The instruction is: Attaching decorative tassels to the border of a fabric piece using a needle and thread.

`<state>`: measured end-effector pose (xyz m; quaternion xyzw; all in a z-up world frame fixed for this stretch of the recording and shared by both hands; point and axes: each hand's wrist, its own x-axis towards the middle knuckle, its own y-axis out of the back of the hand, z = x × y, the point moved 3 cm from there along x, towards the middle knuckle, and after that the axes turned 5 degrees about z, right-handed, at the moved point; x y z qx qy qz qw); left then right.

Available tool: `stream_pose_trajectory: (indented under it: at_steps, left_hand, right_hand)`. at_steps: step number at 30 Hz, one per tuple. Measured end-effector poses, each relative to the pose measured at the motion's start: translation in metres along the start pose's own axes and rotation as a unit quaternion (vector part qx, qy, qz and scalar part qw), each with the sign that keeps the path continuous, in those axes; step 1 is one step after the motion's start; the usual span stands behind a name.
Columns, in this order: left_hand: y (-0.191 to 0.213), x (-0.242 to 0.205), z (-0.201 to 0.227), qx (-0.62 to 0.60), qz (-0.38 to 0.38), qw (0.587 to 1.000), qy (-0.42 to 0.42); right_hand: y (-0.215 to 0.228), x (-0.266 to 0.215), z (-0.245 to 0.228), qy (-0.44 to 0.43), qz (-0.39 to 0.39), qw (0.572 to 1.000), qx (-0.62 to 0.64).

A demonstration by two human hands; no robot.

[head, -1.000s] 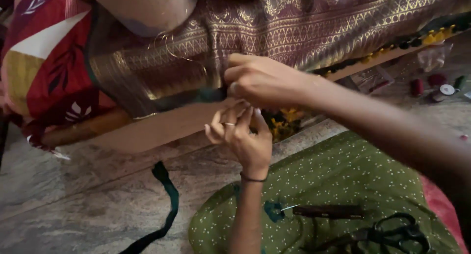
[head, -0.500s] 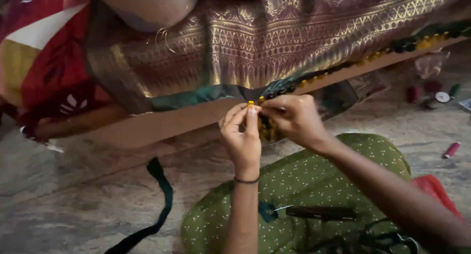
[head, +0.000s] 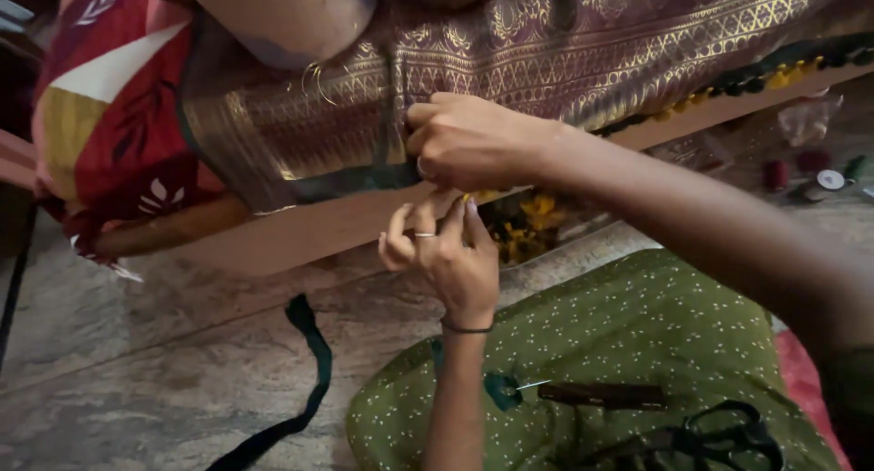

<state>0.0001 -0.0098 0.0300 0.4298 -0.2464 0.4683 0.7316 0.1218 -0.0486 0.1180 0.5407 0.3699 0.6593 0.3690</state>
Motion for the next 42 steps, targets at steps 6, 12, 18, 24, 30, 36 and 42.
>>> stream_pose_trajectory:
  at_steps: [6, 12, 18, 24, 30, 36, 42]
  left_hand:
    - [-0.001, 0.003, -0.008, -0.004, -0.004, 1.000, -0.027]
    - [-0.020, -0.011, -0.026, -0.174, -0.079, 0.971, 0.147]
    - [-0.024, -0.011, -0.035, -0.319, -0.109, 0.913, 0.230]
    - [-0.014, -0.002, -0.024, -0.199, -0.102, 0.965, 0.137]
    - [-0.004, 0.001, -0.020, -0.138, -0.088, 0.981, 0.099]
    - [0.003, 0.003, -0.010, -0.027, -0.047, 0.998, 0.032]
    - [-0.002, 0.002, -0.012, 0.021, -0.029, 0.998, -0.059]
  right_hand:
    - [0.007, -0.066, -0.039, -0.139, 0.218, 0.966, 0.016]
    - [-0.048, -0.108, -0.051, -0.382, 0.254, 0.875, 0.154]
    - [-0.064, -0.114, -0.051, -0.482, 0.275, 0.765, 0.326]
    - [-0.009, -0.125, -0.052, -0.536, 0.173, 0.761, 0.321]
    - [0.016, -0.089, -0.035, -0.278, 0.164, 0.936, 0.143]
    - [0.001, -0.011, 0.002, -0.046, 0.143, 0.976, 0.157]
    - [-0.021, -0.033, -0.012, -0.092, -0.008, 0.990, 0.111]
